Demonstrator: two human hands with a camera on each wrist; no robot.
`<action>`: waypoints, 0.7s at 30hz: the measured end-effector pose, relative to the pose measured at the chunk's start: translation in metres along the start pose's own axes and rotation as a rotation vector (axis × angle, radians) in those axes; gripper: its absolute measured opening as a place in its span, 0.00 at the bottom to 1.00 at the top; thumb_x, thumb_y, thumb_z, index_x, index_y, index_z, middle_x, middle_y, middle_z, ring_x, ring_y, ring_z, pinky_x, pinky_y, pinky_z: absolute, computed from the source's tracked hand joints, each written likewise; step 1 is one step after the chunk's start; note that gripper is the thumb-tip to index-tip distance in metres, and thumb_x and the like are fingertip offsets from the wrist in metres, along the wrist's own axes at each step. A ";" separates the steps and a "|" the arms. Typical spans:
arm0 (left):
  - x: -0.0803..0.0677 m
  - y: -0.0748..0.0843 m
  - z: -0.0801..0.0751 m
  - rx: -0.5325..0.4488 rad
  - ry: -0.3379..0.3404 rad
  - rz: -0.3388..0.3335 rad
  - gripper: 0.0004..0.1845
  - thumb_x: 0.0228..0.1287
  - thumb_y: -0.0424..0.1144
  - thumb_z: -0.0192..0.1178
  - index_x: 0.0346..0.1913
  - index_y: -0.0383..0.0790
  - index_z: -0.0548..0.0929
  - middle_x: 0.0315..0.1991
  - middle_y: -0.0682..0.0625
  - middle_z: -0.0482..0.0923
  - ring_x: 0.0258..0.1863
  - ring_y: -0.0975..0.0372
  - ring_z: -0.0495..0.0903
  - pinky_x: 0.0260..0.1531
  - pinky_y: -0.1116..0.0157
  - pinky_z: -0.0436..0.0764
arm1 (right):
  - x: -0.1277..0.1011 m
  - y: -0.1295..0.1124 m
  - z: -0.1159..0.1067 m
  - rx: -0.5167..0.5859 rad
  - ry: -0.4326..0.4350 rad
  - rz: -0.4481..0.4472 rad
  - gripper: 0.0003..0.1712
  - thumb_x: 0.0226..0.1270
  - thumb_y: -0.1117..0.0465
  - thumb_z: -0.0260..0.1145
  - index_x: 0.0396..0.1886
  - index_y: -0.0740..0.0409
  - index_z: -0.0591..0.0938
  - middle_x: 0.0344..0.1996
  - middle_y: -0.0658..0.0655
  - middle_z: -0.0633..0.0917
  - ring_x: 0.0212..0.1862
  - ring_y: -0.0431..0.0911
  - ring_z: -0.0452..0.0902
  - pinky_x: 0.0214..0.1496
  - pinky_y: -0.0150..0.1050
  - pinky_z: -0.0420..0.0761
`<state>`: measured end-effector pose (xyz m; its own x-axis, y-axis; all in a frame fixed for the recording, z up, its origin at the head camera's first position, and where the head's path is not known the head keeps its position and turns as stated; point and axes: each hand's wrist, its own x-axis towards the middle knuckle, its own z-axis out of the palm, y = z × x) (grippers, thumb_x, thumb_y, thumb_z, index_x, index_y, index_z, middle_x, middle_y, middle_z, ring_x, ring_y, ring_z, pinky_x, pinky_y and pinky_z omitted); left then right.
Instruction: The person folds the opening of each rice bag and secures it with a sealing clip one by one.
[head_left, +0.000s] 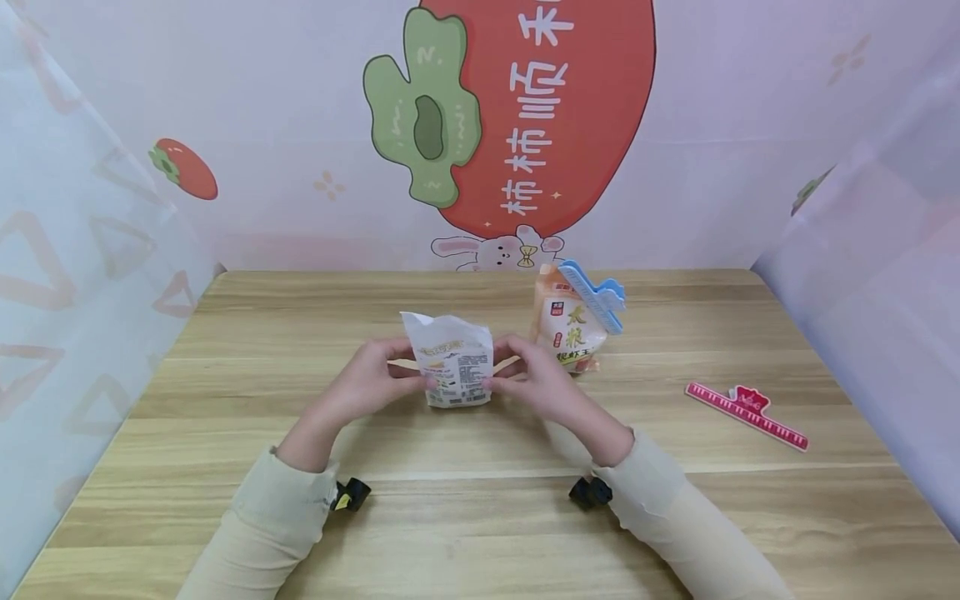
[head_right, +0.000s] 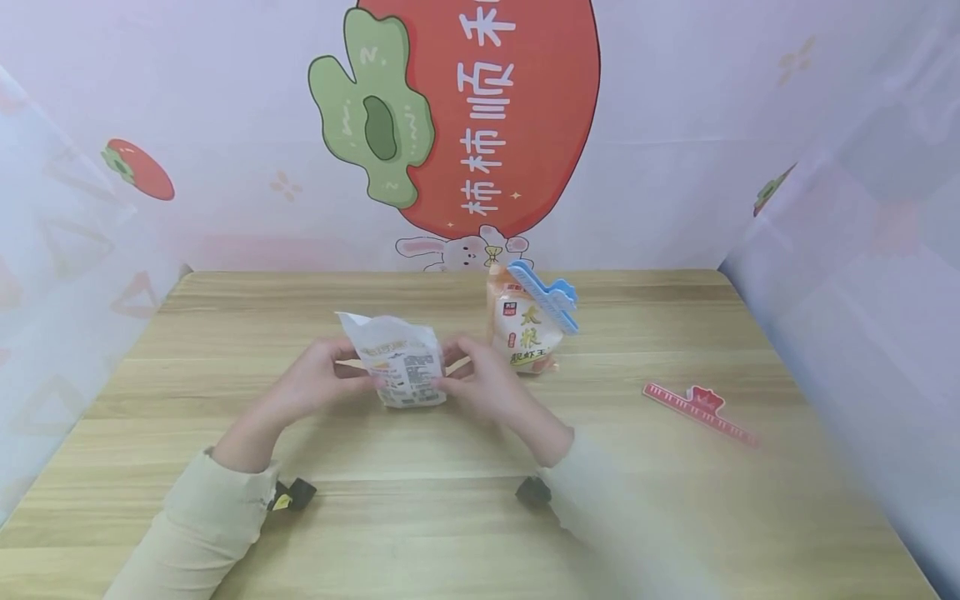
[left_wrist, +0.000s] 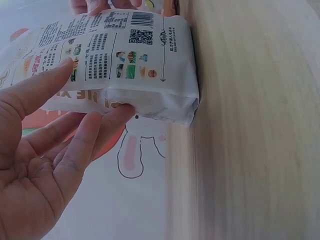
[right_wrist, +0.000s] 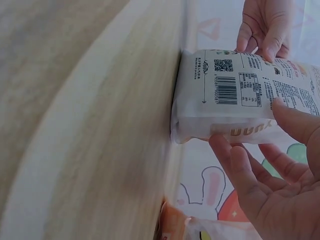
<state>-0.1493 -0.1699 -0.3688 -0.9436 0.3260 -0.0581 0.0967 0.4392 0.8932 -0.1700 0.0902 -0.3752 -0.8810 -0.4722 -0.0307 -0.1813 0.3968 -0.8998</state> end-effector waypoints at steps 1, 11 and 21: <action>0.000 0.000 0.001 -0.003 -0.006 -0.002 0.23 0.60 0.34 0.70 0.58 0.32 0.80 0.56 0.37 0.81 0.51 0.46 0.85 0.48 0.59 0.85 | -0.002 0.000 -0.001 -0.008 0.000 -0.012 0.21 0.62 0.67 0.72 0.55 0.62 0.78 0.49 0.62 0.83 0.47 0.52 0.85 0.48 0.38 0.85; -0.004 0.009 0.009 -0.018 -0.042 -0.012 0.23 0.59 0.35 0.71 0.57 0.35 0.82 0.53 0.39 0.83 0.46 0.48 0.87 0.46 0.57 0.86 | -0.017 0.003 -0.007 -0.056 -0.005 -0.053 0.20 0.61 0.66 0.73 0.52 0.62 0.79 0.47 0.62 0.84 0.45 0.51 0.85 0.46 0.37 0.86; -0.007 0.014 0.019 -0.035 -0.080 -0.025 0.22 0.58 0.35 0.72 0.56 0.36 0.82 0.50 0.39 0.83 0.42 0.51 0.88 0.42 0.59 0.87 | -0.031 0.008 -0.013 -0.033 -0.042 -0.026 0.21 0.62 0.66 0.72 0.54 0.62 0.78 0.49 0.62 0.83 0.46 0.51 0.84 0.45 0.34 0.85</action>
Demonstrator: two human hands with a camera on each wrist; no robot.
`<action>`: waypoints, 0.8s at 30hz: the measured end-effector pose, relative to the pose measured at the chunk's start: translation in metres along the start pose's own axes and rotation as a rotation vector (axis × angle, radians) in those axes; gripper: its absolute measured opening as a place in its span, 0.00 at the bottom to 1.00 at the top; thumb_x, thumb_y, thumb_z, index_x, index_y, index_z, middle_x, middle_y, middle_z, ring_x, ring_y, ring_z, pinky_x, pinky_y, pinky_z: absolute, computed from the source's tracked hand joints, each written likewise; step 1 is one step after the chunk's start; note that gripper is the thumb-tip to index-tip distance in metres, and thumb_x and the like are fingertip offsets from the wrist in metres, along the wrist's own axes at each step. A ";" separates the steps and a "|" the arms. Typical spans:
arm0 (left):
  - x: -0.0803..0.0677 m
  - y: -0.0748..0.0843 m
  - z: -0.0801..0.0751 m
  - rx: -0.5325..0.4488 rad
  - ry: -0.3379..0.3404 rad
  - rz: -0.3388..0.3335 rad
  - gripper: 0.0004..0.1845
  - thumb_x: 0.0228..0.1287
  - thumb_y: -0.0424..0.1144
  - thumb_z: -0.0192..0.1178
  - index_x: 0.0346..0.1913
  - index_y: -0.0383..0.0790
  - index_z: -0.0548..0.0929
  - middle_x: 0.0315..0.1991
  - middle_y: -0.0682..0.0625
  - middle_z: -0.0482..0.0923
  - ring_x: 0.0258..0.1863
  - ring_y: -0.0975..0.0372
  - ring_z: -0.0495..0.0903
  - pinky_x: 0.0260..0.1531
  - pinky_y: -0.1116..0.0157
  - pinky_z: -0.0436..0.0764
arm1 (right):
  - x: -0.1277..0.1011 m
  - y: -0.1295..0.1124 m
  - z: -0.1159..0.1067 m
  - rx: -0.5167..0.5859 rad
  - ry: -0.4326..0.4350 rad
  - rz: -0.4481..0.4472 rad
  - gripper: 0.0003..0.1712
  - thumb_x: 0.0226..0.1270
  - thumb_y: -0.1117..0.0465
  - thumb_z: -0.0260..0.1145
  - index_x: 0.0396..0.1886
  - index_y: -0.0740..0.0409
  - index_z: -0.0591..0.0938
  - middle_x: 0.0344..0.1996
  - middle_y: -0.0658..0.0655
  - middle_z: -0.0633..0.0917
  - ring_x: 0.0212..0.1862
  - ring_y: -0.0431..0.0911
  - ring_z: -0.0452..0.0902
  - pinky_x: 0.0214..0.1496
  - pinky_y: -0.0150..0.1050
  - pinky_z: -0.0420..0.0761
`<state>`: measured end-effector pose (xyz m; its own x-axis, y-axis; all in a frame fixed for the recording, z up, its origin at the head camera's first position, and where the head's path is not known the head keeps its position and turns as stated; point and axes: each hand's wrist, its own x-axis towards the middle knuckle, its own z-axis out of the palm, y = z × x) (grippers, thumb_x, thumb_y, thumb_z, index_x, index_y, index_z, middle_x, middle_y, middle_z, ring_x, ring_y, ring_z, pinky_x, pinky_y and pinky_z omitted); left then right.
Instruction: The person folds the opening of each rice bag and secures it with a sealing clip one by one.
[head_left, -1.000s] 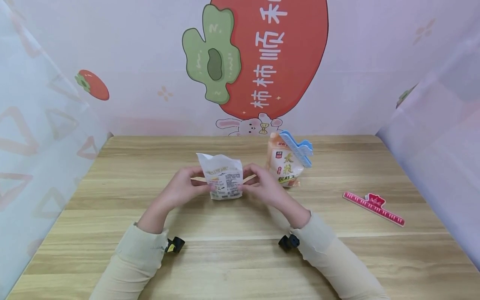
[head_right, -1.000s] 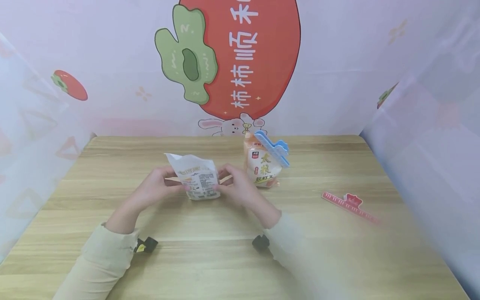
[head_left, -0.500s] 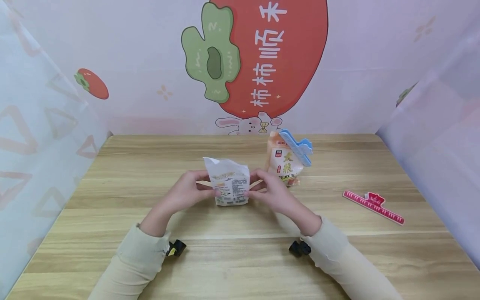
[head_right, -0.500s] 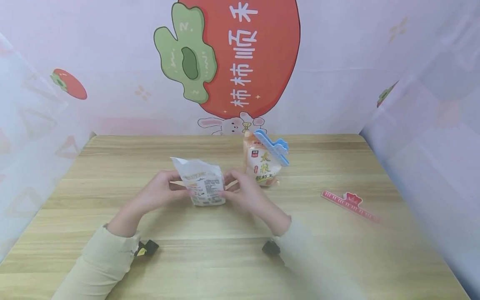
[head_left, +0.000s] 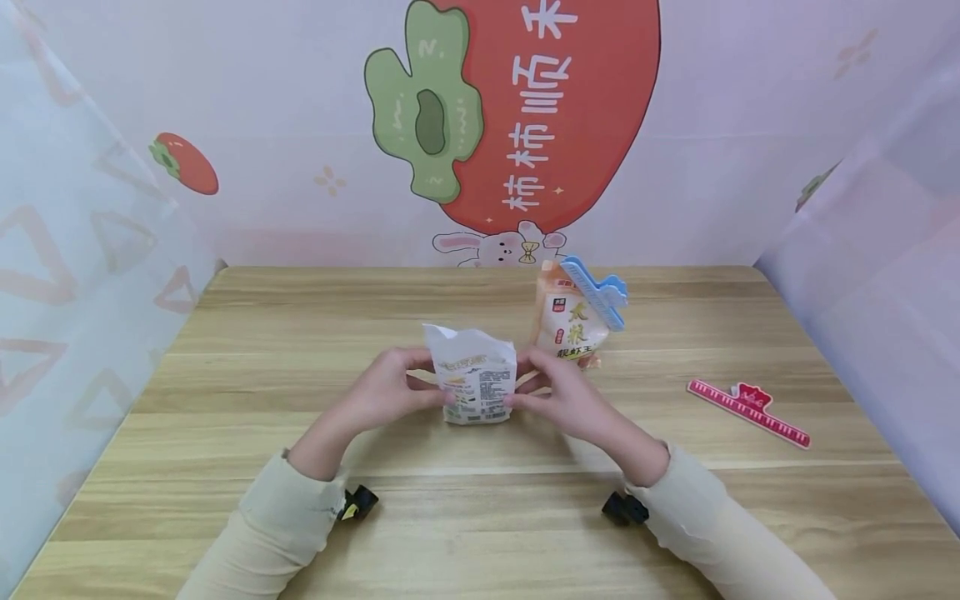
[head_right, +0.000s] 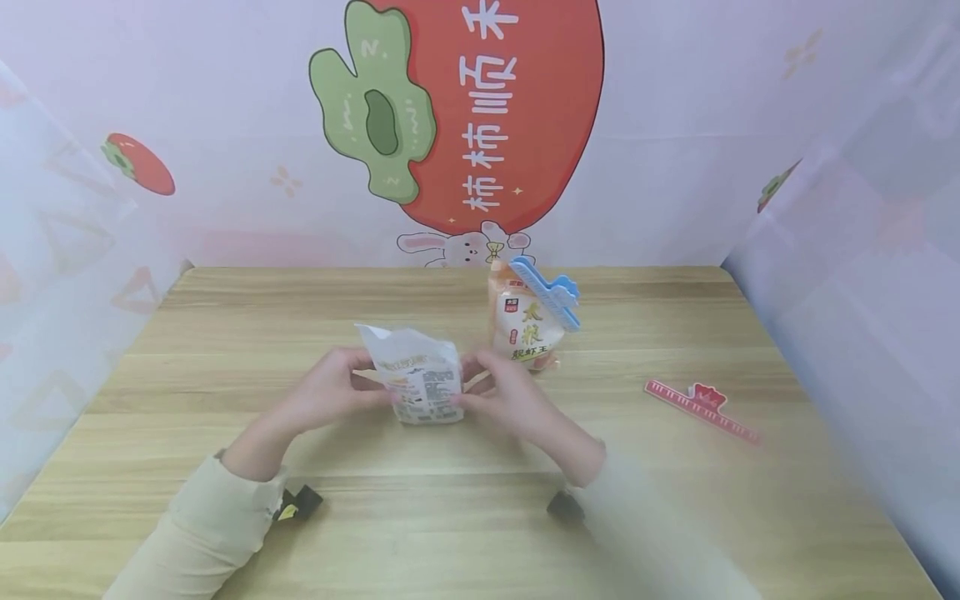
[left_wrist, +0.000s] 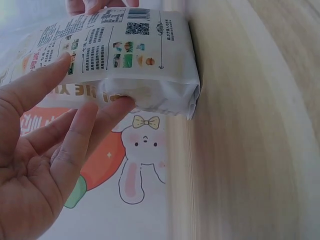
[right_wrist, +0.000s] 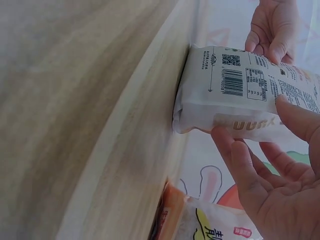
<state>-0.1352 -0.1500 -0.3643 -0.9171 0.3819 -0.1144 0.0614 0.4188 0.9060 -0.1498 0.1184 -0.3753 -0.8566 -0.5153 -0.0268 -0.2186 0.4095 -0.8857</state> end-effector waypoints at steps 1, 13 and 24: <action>0.000 0.000 0.001 0.004 -0.002 -0.003 0.22 0.58 0.35 0.72 0.55 0.36 0.82 0.50 0.39 0.83 0.42 0.51 0.88 0.42 0.60 0.87 | -0.002 0.000 0.000 0.001 -0.003 0.003 0.21 0.62 0.66 0.72 0.54 0.62 0.78 0.49 0.62 0.83 0.46 0.51 0.84 0.45 0.34 0.85; -0.004 0.006 0.016 0.003 -0.031 -0.030 0.22 0.57 0.37 0.73 0.55 0.42 0.83 0.48 0.44 0.83 0.41 0.54 0.89 0.44 0.60 0.86 | -0.021 0.003 -0.007 0.021 -0.021 0.019 0.25 0.63 0.65 0.72 0.58 0.64 0.76 0.50 0.64 0.82 0.47 0.50 0.84 0.46 0.35 0.86; -0.008 0.013 0.030 -0.016 -0.052 -0.034 0.20 0.57 0.36 0.73 0.53 0.42 0.84 0.49 0.43 0.83 0.40 0.57 0.89 0.44 0.62 0.86 | -0.036 0.005 -0.012 0.019 -0.044 0.046 0.23 0.62 0.64 0.73 0.56 0.62 0.77 0.50 0.62 0.82 0.47 0.50 0.84 0.46 0.35 0.86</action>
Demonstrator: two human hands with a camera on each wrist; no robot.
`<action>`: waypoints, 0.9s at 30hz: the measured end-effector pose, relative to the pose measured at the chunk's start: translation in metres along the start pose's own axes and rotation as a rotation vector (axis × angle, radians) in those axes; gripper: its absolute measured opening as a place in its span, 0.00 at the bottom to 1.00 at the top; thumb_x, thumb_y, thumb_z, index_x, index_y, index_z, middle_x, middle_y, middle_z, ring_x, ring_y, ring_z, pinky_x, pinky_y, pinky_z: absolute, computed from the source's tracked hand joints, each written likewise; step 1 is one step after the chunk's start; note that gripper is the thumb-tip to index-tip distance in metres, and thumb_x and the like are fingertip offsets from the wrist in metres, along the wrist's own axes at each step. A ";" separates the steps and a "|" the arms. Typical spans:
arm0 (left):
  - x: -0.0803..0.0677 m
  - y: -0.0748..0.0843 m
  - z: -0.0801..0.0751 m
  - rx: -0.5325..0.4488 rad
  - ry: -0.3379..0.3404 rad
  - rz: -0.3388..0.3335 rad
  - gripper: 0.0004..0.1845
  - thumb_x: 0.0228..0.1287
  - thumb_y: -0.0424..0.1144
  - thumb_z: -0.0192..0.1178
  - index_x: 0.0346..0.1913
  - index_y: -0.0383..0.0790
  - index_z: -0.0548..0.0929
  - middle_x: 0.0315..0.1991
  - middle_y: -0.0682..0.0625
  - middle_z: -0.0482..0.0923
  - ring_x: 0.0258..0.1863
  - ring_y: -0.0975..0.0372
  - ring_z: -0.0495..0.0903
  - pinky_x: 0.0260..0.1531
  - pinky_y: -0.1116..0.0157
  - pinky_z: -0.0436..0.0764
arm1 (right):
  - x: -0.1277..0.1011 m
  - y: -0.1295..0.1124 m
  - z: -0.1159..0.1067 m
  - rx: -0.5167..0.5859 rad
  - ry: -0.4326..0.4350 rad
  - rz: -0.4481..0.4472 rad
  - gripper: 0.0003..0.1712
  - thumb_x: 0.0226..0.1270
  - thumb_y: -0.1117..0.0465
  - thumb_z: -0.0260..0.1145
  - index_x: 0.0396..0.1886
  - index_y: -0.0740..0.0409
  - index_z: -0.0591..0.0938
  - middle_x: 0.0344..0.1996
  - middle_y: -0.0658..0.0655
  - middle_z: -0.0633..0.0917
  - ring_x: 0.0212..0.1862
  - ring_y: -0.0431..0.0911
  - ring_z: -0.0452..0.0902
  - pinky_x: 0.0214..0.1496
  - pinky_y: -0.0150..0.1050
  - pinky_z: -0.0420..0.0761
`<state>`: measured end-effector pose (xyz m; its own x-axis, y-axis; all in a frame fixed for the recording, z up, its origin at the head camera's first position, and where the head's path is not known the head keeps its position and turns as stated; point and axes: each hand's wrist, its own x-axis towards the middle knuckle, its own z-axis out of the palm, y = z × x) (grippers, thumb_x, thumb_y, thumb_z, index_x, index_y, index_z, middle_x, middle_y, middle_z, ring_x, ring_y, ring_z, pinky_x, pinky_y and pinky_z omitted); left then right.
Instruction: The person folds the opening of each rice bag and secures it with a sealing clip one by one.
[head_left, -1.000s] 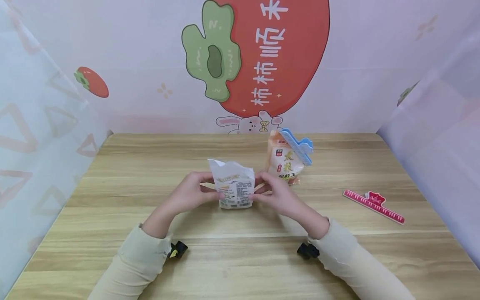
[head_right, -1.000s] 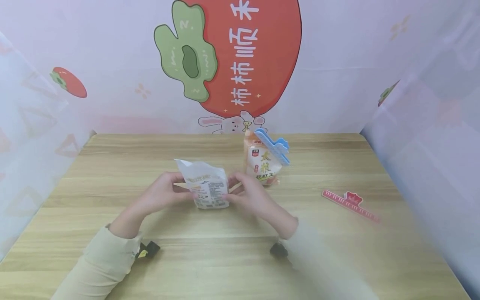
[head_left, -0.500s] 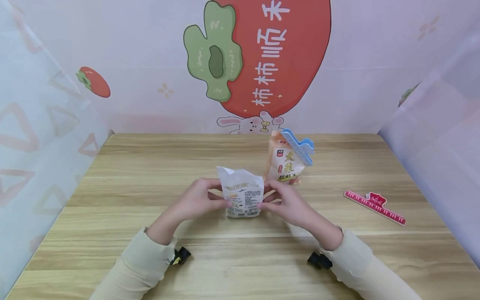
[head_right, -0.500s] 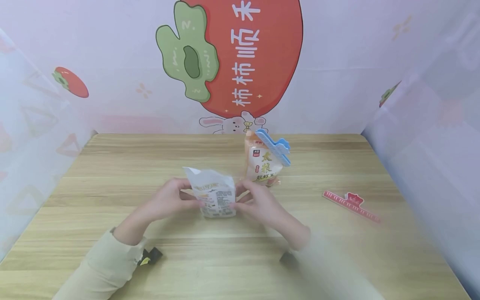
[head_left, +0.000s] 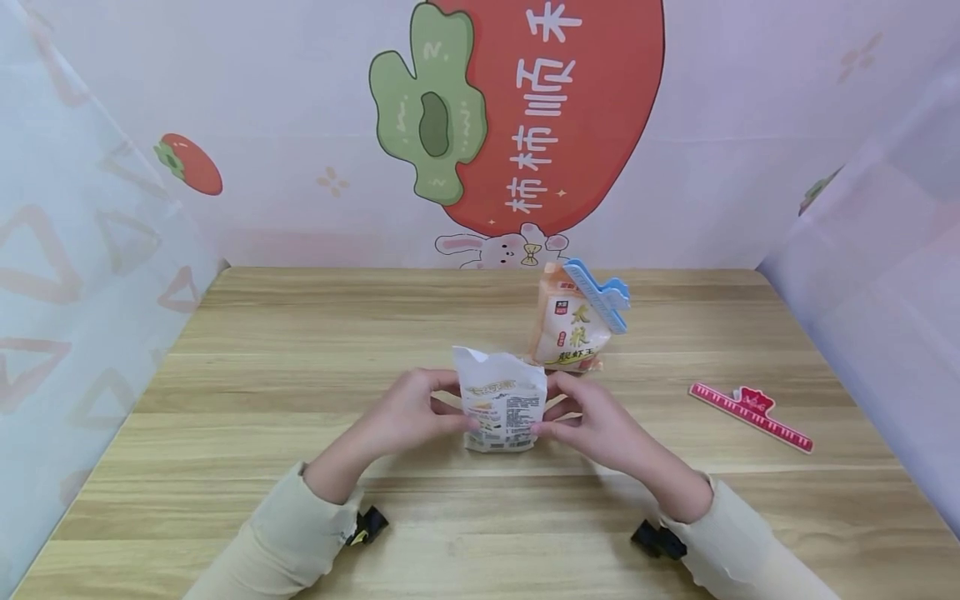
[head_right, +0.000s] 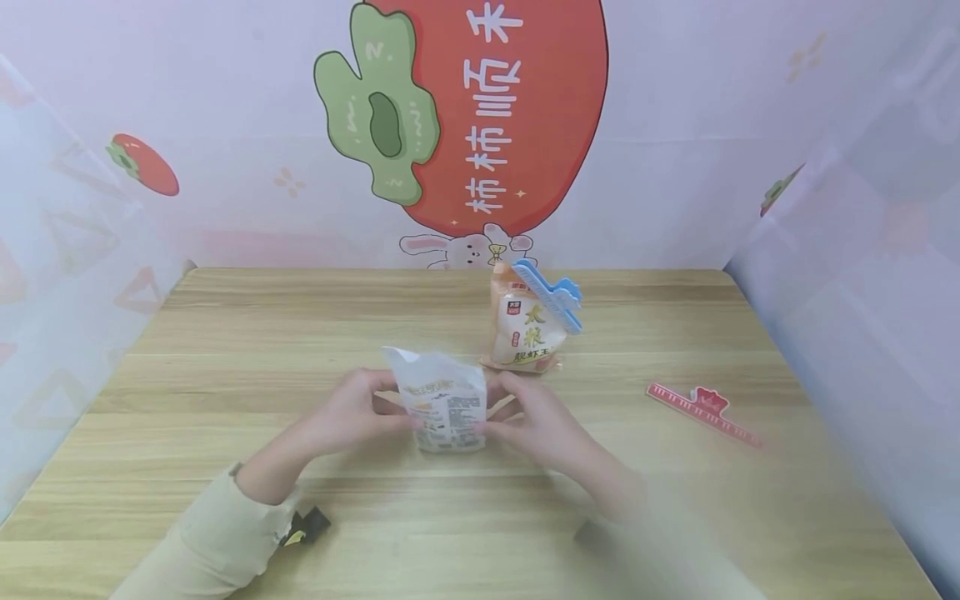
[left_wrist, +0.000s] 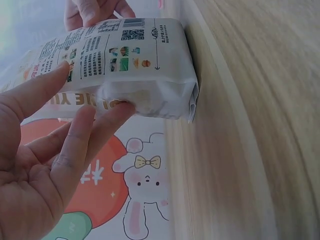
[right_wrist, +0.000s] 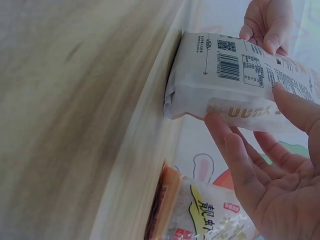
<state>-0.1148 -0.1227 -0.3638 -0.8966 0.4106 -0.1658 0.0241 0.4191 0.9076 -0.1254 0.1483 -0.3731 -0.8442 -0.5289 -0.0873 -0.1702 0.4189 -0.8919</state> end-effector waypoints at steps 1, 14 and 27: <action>0.000 0.001 0.001 -0.002 -0.001 0.000 0.20 0.57 0.36 0.73 0.53 0.42 0.84 0.49 0.43 0.83 0.39 0.57 0.89 0.43 0.62 0.86 | -0.001 0.001 0.000 -0.001 0.000 -0.002 0.24 0.62 0.64 0.73 0.56 0.62 0.77 0.50 0.62 0.82 0.47 0.50 0.84 0.46 0.35 0.86; -0.001 0.005 0.010 0.011 -0.034 0.048 0.19 0.56 0.34 0.73 0.52 0.41 0.84 0.49 0.43 0.83 0.37 0.59 0.89 0.40 0.65 0.86 | -0.016 0.001 -0.006 -0.033 -0.009 -0.011 0.19 0.62 0.61 0.73 0.47 0.62 0.77 0.45 0.62 0.84 0.46 0.47 0.85 0.45 0.34 0.85; -0.002 0.007 0.001 0.102 -0.042 0.116 0.22 0.59 0.44 0.72 0.56 0.47 0.82 0.54 0.50 0.84 0.52 0.55 0.84 0.48 0.57 0.85 | -0.016 -0.005 -0.005 -0.080 0.075 -0.114 0.23 0.65 0.57 0.71 0.57 0.59 0.77 0.52 0.57 0.83 0.57 0.54 0.79 0.57 0.46 0.83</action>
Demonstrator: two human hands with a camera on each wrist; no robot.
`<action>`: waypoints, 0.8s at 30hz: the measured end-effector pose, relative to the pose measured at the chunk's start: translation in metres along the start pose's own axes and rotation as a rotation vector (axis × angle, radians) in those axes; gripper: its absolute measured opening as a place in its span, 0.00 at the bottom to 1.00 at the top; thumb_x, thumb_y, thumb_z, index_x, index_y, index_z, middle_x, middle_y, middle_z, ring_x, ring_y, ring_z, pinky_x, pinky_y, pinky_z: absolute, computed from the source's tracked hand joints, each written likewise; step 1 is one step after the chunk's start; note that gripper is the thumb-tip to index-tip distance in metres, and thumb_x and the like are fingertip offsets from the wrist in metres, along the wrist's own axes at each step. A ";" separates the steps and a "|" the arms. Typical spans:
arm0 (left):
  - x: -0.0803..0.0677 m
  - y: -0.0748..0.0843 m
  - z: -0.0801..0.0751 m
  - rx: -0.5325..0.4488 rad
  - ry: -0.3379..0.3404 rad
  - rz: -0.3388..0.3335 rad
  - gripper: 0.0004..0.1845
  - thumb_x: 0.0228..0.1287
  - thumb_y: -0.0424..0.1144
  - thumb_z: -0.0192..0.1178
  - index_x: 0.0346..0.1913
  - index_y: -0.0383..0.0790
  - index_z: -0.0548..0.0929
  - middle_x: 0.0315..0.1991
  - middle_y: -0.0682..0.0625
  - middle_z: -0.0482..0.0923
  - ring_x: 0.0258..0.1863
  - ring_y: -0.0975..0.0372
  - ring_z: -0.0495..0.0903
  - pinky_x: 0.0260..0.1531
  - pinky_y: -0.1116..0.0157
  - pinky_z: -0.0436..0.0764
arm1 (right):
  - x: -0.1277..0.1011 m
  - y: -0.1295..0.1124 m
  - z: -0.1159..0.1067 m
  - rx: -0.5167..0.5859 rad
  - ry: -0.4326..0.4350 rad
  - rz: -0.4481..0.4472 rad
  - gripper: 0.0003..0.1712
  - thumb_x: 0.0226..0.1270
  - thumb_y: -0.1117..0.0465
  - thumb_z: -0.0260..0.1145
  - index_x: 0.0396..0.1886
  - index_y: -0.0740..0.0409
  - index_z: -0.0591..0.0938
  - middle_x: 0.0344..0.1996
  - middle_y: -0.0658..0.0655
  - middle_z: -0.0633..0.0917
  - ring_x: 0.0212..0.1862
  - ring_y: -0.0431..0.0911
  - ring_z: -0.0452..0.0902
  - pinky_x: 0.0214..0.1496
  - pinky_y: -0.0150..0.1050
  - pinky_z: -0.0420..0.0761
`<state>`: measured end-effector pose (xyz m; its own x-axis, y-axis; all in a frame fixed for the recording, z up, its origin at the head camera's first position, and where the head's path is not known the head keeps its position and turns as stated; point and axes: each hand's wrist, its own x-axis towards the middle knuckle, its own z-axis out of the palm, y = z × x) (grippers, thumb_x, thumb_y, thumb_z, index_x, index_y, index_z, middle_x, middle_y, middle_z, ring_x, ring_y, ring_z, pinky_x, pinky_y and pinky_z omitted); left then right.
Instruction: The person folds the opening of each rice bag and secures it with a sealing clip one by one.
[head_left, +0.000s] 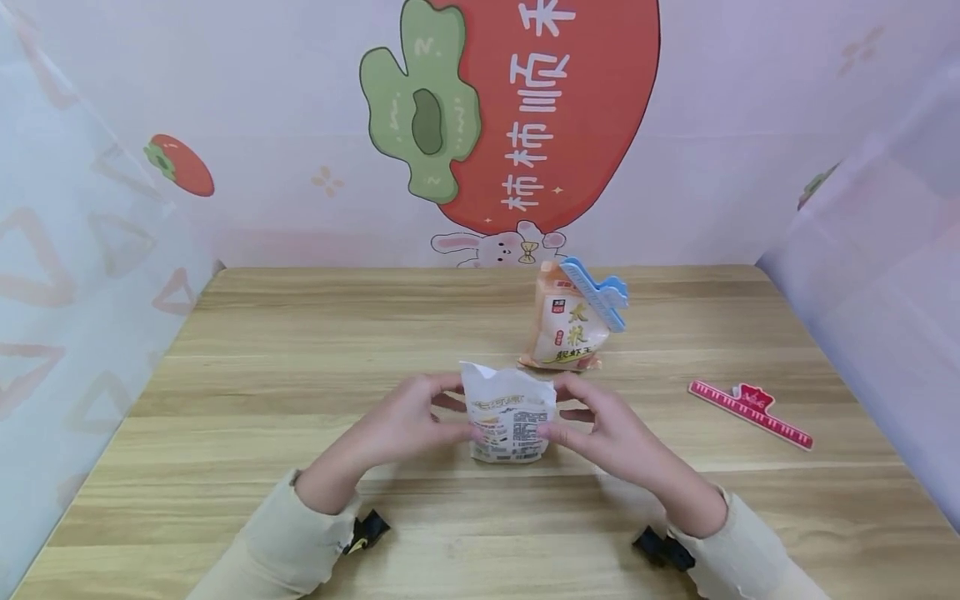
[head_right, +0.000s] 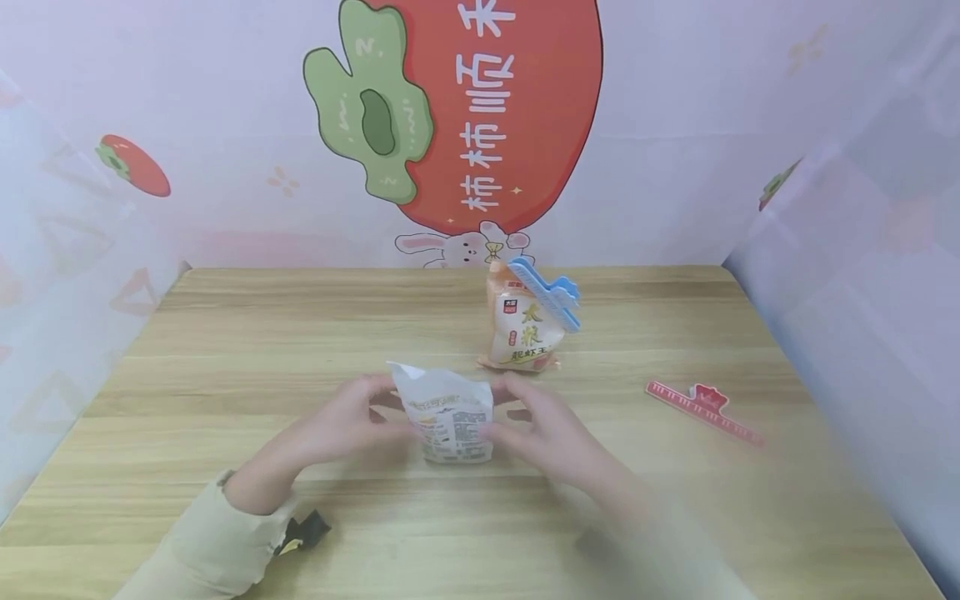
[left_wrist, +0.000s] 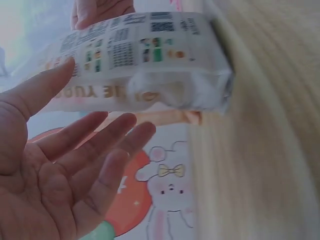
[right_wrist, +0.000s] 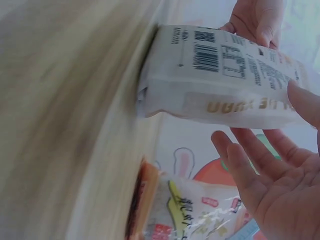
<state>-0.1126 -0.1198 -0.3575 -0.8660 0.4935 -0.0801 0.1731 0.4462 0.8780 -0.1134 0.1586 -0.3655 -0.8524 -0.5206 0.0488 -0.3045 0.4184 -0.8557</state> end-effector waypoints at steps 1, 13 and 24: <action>-0.001 0.003 -0.003 0.017 0.016 0.006 0.23 0.58 0.46 0.72 0.57 0.48 0.82 0.54 0.52 0.84 0.54 0.55 0.83 0.48 0.55 0.84 | 0.001 -0.002 0.000 0.015 0.017 -0.011 0.24 0.65 0.58 0.71 0.58 0.58 0.77 0.53 0.57 0.83 0.57 0.53 0.79 0.58 0.46 0.82; -0.019 0.058 -0.023 0.118 0.244 0.271 0.24 0.56 0.40 0.74 0.57 0.49 0.83 0.54 0.58 0.84 0.55 0.64 0.81 0.45 0.60 0.81 | 0.010 -0.029 0.004 0.142 0.189 -0.313 0.14 0.64 0.73 0.67 0.48 0.59 0.82 0.48 0.56 0.85 0.54 0.40 0.79 0.53 0.36 0.84; -0.016 0.080 -0.021 0.273 0.222 0.362 0.16 0.57 0.38 0.73 0.50 0.47 0.87 0.46 0.58 0.87 0.45 0.69 0.83 0.35 0.62 0.82 | 0.022 -0.047 0.009 0.156 0.255 -0.493 0.10 0.60 0.78 0.67 0.40 0.65 0.84 0.39 0.62 0.87 0.47 0.38 0.83 0.48 0.33 0.85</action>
<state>-0.0948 -0.1072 -0.2761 -0.8015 0.4955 0.3349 0.5715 0.4697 0.6728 -0.1135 0.1208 -0.3291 -0.7072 -0.4222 0.5671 -0.6420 0.0475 -0.7652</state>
